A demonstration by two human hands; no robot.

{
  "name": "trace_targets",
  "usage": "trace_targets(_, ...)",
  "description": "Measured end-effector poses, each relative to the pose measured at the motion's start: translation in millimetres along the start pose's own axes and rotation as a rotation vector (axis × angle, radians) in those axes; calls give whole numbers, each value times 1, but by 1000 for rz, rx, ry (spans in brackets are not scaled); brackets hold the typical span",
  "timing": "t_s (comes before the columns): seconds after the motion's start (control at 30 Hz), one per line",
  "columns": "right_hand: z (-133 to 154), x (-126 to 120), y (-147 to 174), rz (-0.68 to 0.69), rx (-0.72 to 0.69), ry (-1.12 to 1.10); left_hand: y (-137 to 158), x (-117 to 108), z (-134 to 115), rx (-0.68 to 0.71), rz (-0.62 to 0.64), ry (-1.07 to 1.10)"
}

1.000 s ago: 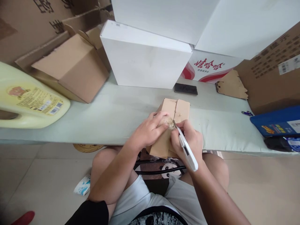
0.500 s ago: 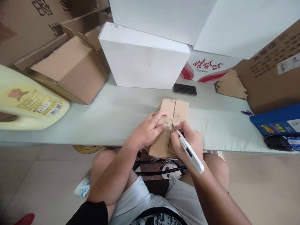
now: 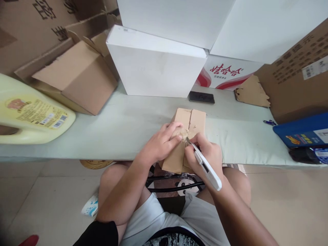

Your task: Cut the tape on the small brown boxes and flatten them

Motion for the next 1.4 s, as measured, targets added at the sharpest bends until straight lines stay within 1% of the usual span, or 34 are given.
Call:
trace_targets(0.13,3,0,0,12,-25,24,0,0,1,-16,-3,9)
trace_targets(0.27,-4,-1,2,48,-20,-22,-1,1,0,-10,4,-11)
trace_targets(0.4,-5,2,2,41,-14,-10,-3,2,0,-7,-9,-10)
trace_targets(0.5,-4,3,0,31,15,29,-3,2,1,-9,-15,-8)
trace_targets(0.57,-5,3,-1,49,35,20,-2,2,2,-10,-16,-5)
trace_targets(0.67,-13,1,-1,101,95,-75,-1,2,0,8,-10,-6)
trace_targets(0.73,-21,-1,0,104,145,-155,-1,3,-2,12,-6,-23)
trace_targets(0.83,-30,-5,2,59,206,-248,-1,3,-1,-7,-4,-35)
trace_targets(0.93,-35,-7,3,13,248,-287,-1,3,0,-18,-3,-23)
trace_targets(1.07,-37,-13,4,-24,252,-311,-3,3,1,-18,6,-6)
trace_targets(1.13,-38,-22,4,-95,244,-350,-4,2,1,-19,16,-1)
trace_targets(1.2,-38,-29,3,-172,241,-442,-5,2,1,-14,25,1)
trace_targets(1.33,-40,-32,-7,-214,270,-718,-4,2,1,-11,26,-2)
trace_targets(1.4,-48,-38,-11,-301,313,-814,-3,2,1,-6,20,6)
Point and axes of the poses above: each hand's wrist, its own y-axis away from the middle knuckle, its own x-axis out of the palm, z = x × y, the point moved 7 cm from there along -y, towards the middle knuckle, and after that the axes turned 2 degrees about -y, right-handed, at the moved point
